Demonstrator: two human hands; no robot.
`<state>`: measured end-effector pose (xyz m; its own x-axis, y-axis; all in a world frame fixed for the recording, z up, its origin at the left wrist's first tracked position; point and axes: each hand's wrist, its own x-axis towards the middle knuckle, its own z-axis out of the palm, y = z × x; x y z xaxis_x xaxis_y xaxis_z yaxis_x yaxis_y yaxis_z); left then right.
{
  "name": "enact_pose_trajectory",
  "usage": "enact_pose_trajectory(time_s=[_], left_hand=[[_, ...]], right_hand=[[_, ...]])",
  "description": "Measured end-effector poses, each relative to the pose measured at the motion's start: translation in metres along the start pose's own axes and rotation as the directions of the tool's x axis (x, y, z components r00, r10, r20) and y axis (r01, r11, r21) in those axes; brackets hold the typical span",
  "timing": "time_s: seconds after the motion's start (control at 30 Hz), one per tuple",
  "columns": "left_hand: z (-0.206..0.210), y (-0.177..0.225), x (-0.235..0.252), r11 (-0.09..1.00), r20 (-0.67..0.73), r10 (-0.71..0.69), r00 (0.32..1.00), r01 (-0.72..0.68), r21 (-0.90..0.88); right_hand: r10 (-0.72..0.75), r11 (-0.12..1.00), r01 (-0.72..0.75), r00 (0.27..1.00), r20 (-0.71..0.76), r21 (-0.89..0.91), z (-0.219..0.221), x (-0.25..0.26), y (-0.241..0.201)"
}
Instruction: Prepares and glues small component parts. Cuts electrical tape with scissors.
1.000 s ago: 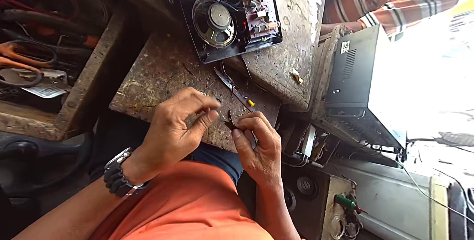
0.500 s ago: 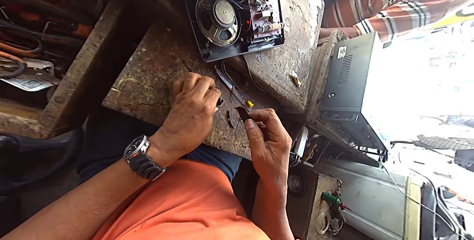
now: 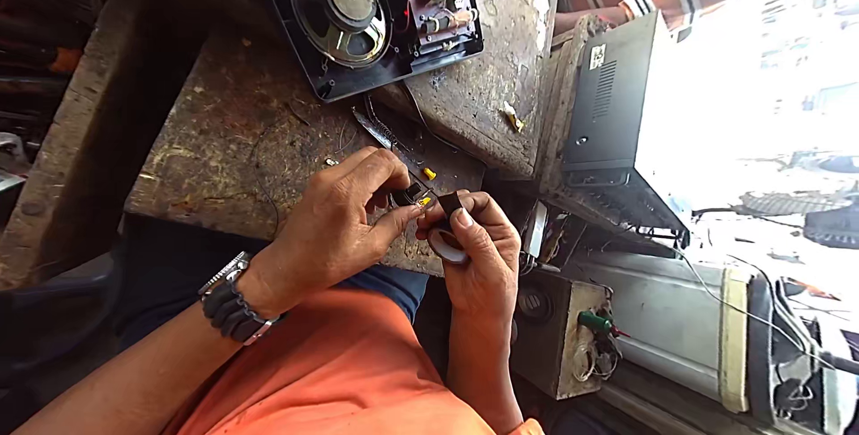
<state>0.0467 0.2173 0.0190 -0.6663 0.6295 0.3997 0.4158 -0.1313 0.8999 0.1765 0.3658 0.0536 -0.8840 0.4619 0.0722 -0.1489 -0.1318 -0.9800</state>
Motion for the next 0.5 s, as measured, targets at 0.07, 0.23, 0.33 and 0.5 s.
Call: enact_pose_trajectory(time_s=[0.07, 0.23, 0.33, 0.5], left_hand=[[0.004, 0.0, -0.001, 0.998, -0.006, 0.022, 1.0, -0.022, 0.054], [0.017, 0.003, -0.003, 0.981, -0.021, 0.107, 0.994, -0.102, 0.162], [0.025, 0.003, -0.005, 0.98, -0.02, 0.12, 0.993, -0.116, 0.162], [0.036, 0.005, -0.009, 0.995, -0.018, 0.09, 0.996, -0.089, 0.038]], right_hand=[[0.014, 1.0, -0.013, 0.999, -0.04, 0.026, -0.001, -0.002, 0.0], [0.002, 1.0, 0.0, 0.993, -0.116, 0.021, -0.003, -0.01, 0.003], [-0.015, 1.0, 0.018, 0.988, -0.155, 0.018, -0.004, -0.014, 0.005], [0.008, 0.997, 0.009, 0.977, -0.212, 0.079, -0.006, -0.018, 0.007]])
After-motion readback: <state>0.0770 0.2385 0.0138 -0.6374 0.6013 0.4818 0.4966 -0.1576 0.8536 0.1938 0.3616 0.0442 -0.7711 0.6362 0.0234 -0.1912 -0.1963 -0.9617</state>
